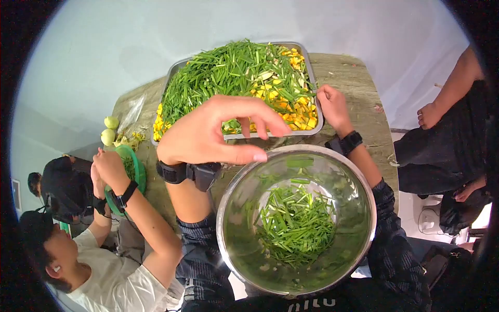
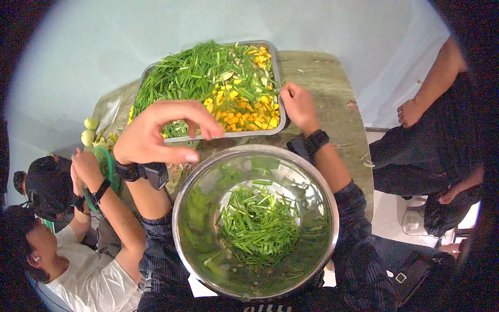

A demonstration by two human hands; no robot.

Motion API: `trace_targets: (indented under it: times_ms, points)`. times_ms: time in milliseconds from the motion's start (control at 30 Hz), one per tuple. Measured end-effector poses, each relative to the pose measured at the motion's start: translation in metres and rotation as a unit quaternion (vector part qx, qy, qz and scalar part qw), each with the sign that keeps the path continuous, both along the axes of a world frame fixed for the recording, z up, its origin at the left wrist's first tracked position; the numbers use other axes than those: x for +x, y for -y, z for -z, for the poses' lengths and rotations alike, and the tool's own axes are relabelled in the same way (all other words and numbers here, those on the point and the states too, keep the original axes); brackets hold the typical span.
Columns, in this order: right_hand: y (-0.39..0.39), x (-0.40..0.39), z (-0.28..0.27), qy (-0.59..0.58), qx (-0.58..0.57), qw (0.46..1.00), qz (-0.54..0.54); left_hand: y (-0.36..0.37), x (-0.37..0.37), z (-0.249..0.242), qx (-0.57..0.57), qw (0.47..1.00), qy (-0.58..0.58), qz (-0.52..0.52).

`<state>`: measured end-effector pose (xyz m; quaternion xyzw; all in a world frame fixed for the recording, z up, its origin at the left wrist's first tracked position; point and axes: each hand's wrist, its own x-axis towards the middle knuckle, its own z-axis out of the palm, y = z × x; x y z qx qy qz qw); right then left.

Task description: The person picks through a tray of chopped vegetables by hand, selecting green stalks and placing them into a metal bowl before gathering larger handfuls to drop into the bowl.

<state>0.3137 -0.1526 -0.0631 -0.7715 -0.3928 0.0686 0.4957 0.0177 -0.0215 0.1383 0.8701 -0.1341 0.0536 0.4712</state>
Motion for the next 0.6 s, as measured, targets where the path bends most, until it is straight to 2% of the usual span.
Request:
trace_targets:
  times_ms: [33, 133, 167, 233, 267, 333, 367, 433, 467, 533, 600]
  points:
    - [0.0, -0.001, -0.002, -0.008, -0.005, 1.0, 0.003, -0.002, 0.002, 0.002, 0.001, 1.0, 0.0, 0.001]
    - [-0.001, -0.001, 0.0, -0.009, -0.008, 1.0, 0.006, -0.007, 0.008, 0.009, 0.046, 0.983, -0.038, -0.174]
    - [-0.001, 0.0, 0.002, -0.002, -0.007, 1.0, 0.007, -0.011, 0.013, 0.013, 0.045, 0.983, -0.038, -0.174]
    - [-0.001, -0.001, 0.001, -0.003, -0.008, 1.0, 0.007, -0.025, 0.023, 0.03, 0.139, 0.921, -0.013, -0.362]
    - [-0.001, -0.001, 0.0, -0.003, -0.008, 1.0, 0.007, -0.033, 0.027, 0.041, 0.139, 0.922, -0.014, -0.362]
    - [-0.002, 0.001, 0.003, 0.0, -0.008, 1.0, 0.007, -0.046, 0.035, 0.061, 0.251, 0.829, 0.106, -0.488]
    - [-0.002, 0.002, 0.005, 0.004, -0.007, 1.0, 0.006, -0.05, 0.038, 0.071, 0.251, 0.83, 0.106, -0.487]
    - [-0.003, 0.002, 0.005, 0.001, -0.007, 1.0, 0.008, -0.051, 0.047, 0.087, 0.401, 0.725, 0.169, -0.534]
    - [-0.002, 0.002, 0.005, -0.001, -0.007, 1.0, 0.009, -0.051, 0.05, 0.099, 0.4, 0.725, 0.169, -0.534]
    - [-0.002, 0.003, 0.006, -0.007, -0.004, 1.0, 0.006, -0.051, 0.054, 0.112, 0.477, 0.68, 0.085, -0.551]
    - [-0.003, 0.002, 0.006, -0.015, 0.0, 1.0, 0.004, -0.06, 0.054, 0.112, 0.458, 0.7, 0.074, -0.543]
